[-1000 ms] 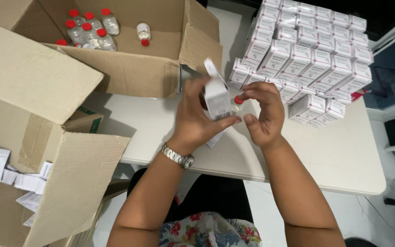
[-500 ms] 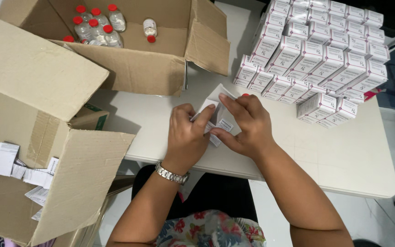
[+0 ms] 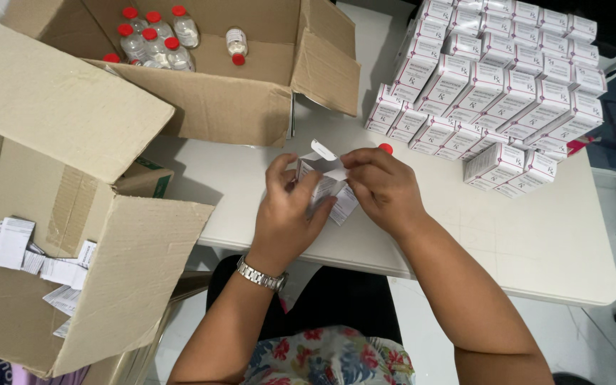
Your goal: The person repeatedly picks small bottles with red caps from a cardboard box, places them into small white boxes, inserts paper labels, and closes the boxes. The completed boxes are stacked on the table.
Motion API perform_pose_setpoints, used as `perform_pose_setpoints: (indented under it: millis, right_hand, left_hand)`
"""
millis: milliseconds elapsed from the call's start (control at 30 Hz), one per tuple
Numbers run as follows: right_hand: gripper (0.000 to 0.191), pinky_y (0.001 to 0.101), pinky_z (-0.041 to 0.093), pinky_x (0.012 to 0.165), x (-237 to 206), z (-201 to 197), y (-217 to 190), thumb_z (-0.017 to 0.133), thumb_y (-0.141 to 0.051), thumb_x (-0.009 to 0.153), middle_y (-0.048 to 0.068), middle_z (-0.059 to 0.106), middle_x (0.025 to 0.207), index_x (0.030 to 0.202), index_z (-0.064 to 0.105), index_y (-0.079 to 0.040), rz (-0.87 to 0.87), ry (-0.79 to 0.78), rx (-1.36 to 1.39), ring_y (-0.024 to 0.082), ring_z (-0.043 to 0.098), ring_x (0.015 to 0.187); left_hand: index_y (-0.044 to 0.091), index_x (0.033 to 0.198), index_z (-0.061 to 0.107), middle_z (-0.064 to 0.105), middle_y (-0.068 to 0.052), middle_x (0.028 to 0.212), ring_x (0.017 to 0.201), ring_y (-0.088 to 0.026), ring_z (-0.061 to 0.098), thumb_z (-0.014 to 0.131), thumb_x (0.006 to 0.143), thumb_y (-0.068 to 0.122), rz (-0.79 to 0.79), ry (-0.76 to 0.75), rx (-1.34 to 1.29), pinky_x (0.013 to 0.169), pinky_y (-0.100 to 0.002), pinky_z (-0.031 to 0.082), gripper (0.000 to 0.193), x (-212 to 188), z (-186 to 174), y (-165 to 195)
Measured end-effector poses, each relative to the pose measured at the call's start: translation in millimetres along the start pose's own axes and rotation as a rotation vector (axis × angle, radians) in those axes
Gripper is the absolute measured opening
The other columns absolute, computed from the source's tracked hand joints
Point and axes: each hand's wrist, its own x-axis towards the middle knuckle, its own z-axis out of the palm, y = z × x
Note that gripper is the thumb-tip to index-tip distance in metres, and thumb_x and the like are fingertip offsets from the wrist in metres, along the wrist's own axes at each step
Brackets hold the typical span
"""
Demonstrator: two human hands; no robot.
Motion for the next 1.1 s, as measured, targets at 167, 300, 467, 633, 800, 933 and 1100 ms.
perform_pose_setpoints:
  millis: [167,300,467,633,800,933,1100]
  right_hand:
    - [0.008,0.0321,0.062,0.077,2.1,0.8,-1.9,0.074,0.002,0.089,0.01,0.07,0.117,0.09,0.068,-0.004,-0.039,-0.027,0.021,0.025,0.075,0.097]
    - [0.01,0.0343,0.059,0.073,7.9,-1.5,-8.9,0.078,-0.001,0.084,0.011,0.07,0.116,0.084,0.07,-0.006,-0.062,-0.069,-0.059,0.025,0.071,0.092]
    - [0.016,0.0385,0.055,0.077,17.2,-9.5,-15.7,0.08,-0.002,0.077,0.009,0.069,0.112,0.089,0.074,-0.011,-0.169,-0.063,-0.159,0.03,0.066,0.096]
    - [0.02,0.0382,0.054,0.075,18.1,-9.8,-25.2,0.081,-0.005,0.075,0.007,0.067,0.099,0.094,0.077,-0.01,-0.161,-0.056,-0.226,0.027,0.064,0.088]
    - [0.032,0.0393,0.052,0.069,18.8,-12.6,-26.7,0.089,-0.026,0.07,0.007,0.066,0.089,0.091,0.076,-0.006,-0.143,-0.069,-0.203,0.027,0.062,0.079]
    - [0.019,0.0385,0.053,0.07,17.6,-4.5,-27.1,0.086,-0.021,0.08,0.006,0.068,0.088,0.088,0.075,-0.009,-0.121,-0.059,-0.223,0.026,0.065,0.08]
    - [0.021,0.0395,0.053,0.073,15.3,0.5,-29.1,0.08,-0.013,0.086,0.008,0.07,0.092,0.105,0.073,-0.007,-0.161,-0.067,-0.201,0.028,0.066,0.083]
  left_hand:
    - [0.009,0.141,0.051,0.042,-0.027,0.14,0.107,-0.036,0.066,0.084,0.08,0.012,-0.146,-0.046,-0.053,0.089,-0.043,0.058,0.069,4.3,-6.3,3.5]
    - [0.007,0.152,0.04,0.048,-0.024,0.129,0.11,-0.04,0.062,0.083,0.078,0.01,-0.216,-0.069,-0.059,0.091,-0.046,0.055,0.086,7.5,-8.1,3.7]
    - [0.005,0.146,0.041,0.052,-0.023,0.123,0.11,-0.041,0.061,0.087,0.075,0.012,-0.272,-0.1,-0.032,0.093,-0.046,0.054,0.085,9.7,-8.1,4.4]
    - [-0.005,0.143,0.04,0.054,-0.024,0.121,0.11,-0.042,0.06,0.09,0.071,0.02,-0.346,-0.119,-0.042,0.091,-0.047,0.052,0.09,11.8,-7.9,6.3]
    - [-0.009,0.132,0.047,0.047,-0.033,0.125,0.109,-0.044,0.057,0.09,0.072,0.032,-0.154,0.059,0.037,0.09,-0.047,0.053,0.085,5.3,-5.3,5.7]
    - [-0.009,0.127,0.051,0.054,-0.028,0.126,0.117,-0.043,0.057,0.084,0.086,0.029,-0.056,0.059,0.093,0.101,-0.049,0.05,0.065,-1.8,1.2,-0.9]
    - [-0.009,0.136,0.046,0.059,-0.025,0.118,0.109,-0.039,0.06,0.079,0.092,0.029,-0.018,0.014,0.144,0.102,-0.05,0.046,0.067,-6.3,6.7,-6.7]
